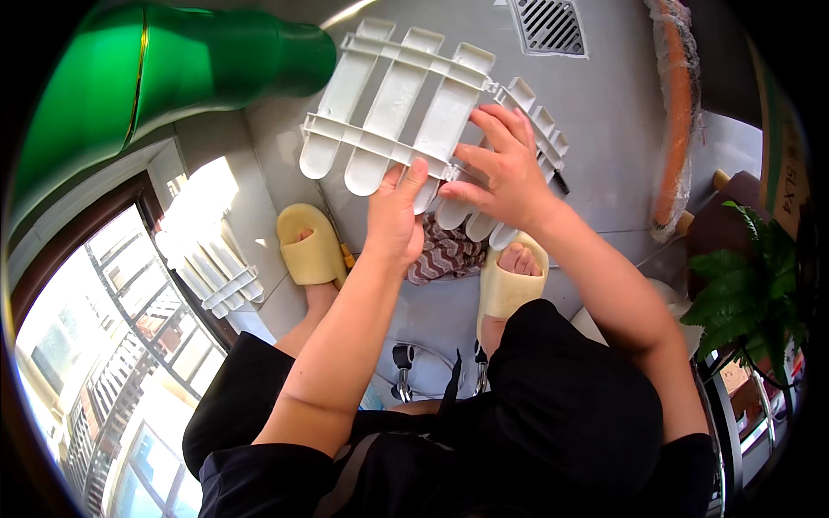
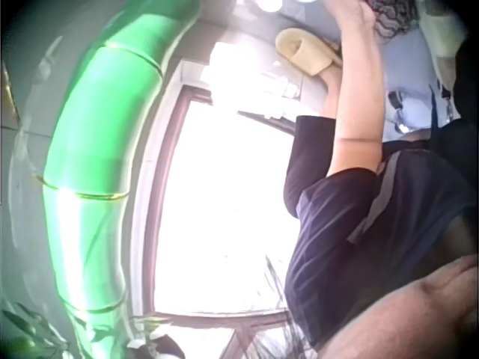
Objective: The person assembles white plastic fence sections by snapping interlocking segments together by hand while sitting on a balcony.
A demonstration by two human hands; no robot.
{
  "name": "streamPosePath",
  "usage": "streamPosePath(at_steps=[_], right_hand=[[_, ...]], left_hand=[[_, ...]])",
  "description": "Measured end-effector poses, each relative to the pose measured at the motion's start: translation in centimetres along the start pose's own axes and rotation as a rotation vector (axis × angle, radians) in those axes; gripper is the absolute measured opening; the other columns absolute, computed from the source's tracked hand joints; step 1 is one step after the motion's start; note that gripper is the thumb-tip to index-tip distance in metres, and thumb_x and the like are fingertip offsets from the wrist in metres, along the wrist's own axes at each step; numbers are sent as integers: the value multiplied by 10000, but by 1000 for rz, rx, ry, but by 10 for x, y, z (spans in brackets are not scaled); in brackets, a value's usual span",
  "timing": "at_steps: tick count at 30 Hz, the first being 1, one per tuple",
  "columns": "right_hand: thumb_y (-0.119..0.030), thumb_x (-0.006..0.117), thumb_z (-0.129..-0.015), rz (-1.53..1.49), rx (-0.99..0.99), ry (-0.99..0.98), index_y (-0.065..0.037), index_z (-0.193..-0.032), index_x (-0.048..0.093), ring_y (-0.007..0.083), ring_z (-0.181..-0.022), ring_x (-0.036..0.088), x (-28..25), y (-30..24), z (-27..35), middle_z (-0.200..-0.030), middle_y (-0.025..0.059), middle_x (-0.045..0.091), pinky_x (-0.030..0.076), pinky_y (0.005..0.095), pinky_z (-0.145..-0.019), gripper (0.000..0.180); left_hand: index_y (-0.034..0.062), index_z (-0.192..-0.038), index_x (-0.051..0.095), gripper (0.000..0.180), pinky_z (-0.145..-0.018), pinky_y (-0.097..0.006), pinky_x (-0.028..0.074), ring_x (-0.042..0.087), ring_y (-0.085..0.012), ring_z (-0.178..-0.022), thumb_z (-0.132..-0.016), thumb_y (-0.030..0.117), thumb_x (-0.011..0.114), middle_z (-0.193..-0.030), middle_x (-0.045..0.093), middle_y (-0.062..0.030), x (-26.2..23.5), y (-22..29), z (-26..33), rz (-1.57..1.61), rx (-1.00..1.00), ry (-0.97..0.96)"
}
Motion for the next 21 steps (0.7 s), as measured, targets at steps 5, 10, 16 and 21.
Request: streamPosePath(at_steps=[5, 10, 16, 21], right_hand=[[-299, 719, -683, 200, 204, 375, -92, -1022, 582, 275, -1073, 432, -52, 32, 18, -1123, 99, 510, 350, 389, -918, 421], [-294, 677, -772, -495, 1023, 402, -24, -1122, 504, 172, -912, 541, -24, 98, 87, -1093, 89, 536, 457, 298, -770, 475], [-201, 669, -772, -1504, 1208, 42, -21, -1203, 458, 183, -953, 557, 14, 59, 87, -1105, 92, 549, 467, 310, -804, 512], [-73, 648, -765, -1457, 866, 21, -21, -1149, 515, 187, -904, 590, -42, 51, 48, -1034, 98, 598, 486, 336, -778, 410]], left_hand=[[77, -1082, 512, 307, -867, -362, 464, 536, -187, -976, -832, 220, 619, -1067, 552, -35, -30, 0, -5, 167, -154, 110], [82, -1108, 509, 348, -849, -350, 480, 537, -193, -976, -819, 230, 634, -1069, 551, -29, -44, -10, -4, 346, -257, 6], [112, -1105, 519, 343, -897, -374, 448, 545, -220, -1002, -817, 263, 629, -1067, 575, -49, -43, -18, 0, 504, -369, -141], [117, -1091, 523, 336, -867, -411, 461, 564, -219, -971, -826, 302, 614, -1070, 574, -56, -19, -18, -6, 539, -420, -197]])
Point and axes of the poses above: each hand's wrist, its own z-axis away from the middle knuckle, its own x-axis out of the palm, y = z × x, the point moved 5 cm from there along -z, towards the middle knuckle
